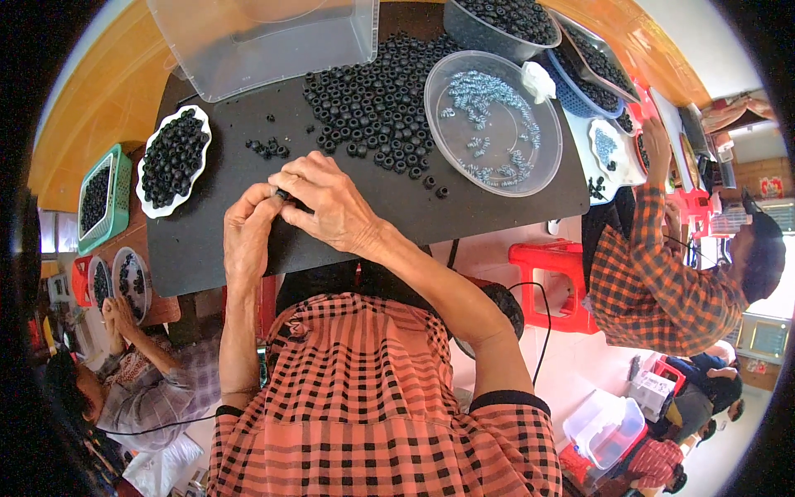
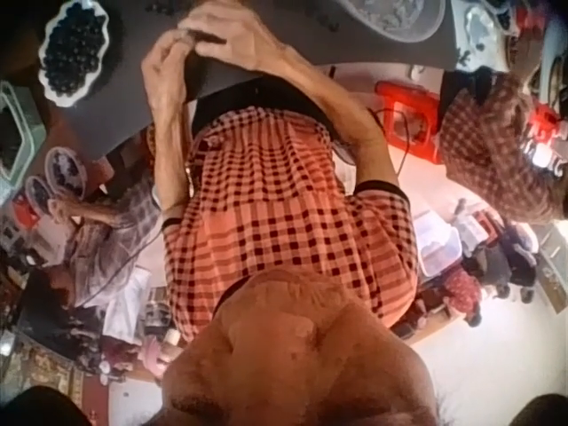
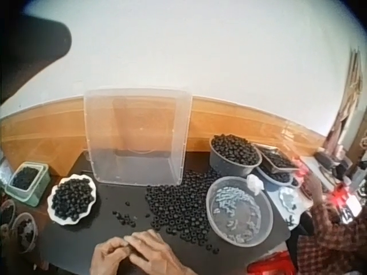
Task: The person picks up metal springs from a tray and inserts them into small black rubber rings by hand.
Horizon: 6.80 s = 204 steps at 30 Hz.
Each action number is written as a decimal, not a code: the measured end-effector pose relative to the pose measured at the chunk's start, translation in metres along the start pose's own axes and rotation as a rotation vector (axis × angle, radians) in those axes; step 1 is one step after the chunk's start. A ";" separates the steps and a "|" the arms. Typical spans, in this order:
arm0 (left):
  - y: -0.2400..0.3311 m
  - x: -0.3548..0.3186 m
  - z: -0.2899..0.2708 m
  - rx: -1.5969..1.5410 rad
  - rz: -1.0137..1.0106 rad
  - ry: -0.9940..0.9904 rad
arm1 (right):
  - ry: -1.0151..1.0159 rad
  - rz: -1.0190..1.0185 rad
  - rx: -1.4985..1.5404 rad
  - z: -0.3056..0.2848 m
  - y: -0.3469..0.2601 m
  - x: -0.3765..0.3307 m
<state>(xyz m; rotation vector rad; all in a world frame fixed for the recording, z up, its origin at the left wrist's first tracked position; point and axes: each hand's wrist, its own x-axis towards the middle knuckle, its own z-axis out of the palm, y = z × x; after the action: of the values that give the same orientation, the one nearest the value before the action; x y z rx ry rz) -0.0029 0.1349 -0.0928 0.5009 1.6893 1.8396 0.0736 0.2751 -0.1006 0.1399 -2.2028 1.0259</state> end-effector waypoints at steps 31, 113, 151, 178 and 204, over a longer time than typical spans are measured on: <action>-0.007 -0.021 0.005 0.261 0.232 0.189 | 0.420 -0.157 -0.672 -0.221 0.103 0.097; 0.000 -0.024 -0.005 0.157 0.124 -0.003 | -0.309 -0.006 -0.388 -0.015 0.034 0.061; -0.004 -0.008 -0.008 -0.078 0.060 0.056 | -0.356 -0.022 -0.383 -0.030 0.022 0.026; -0.009 0.004 -0.001 -0.477 0.001 0.017 | -0.110 0.253 0.198 -0.008 -0.002 0.030; 0.005 -0.017 -0.026 -0.343 -0.098 -0.008 | -0.026 0.027 -0.071 -0.018 0.001 0.005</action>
<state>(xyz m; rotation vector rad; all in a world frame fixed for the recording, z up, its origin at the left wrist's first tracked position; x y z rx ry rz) -0.0070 0.1043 -0.0896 0.2759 1.3280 1.9954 0.0798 0.2898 -0.0903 0.0925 -2.2671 0.9638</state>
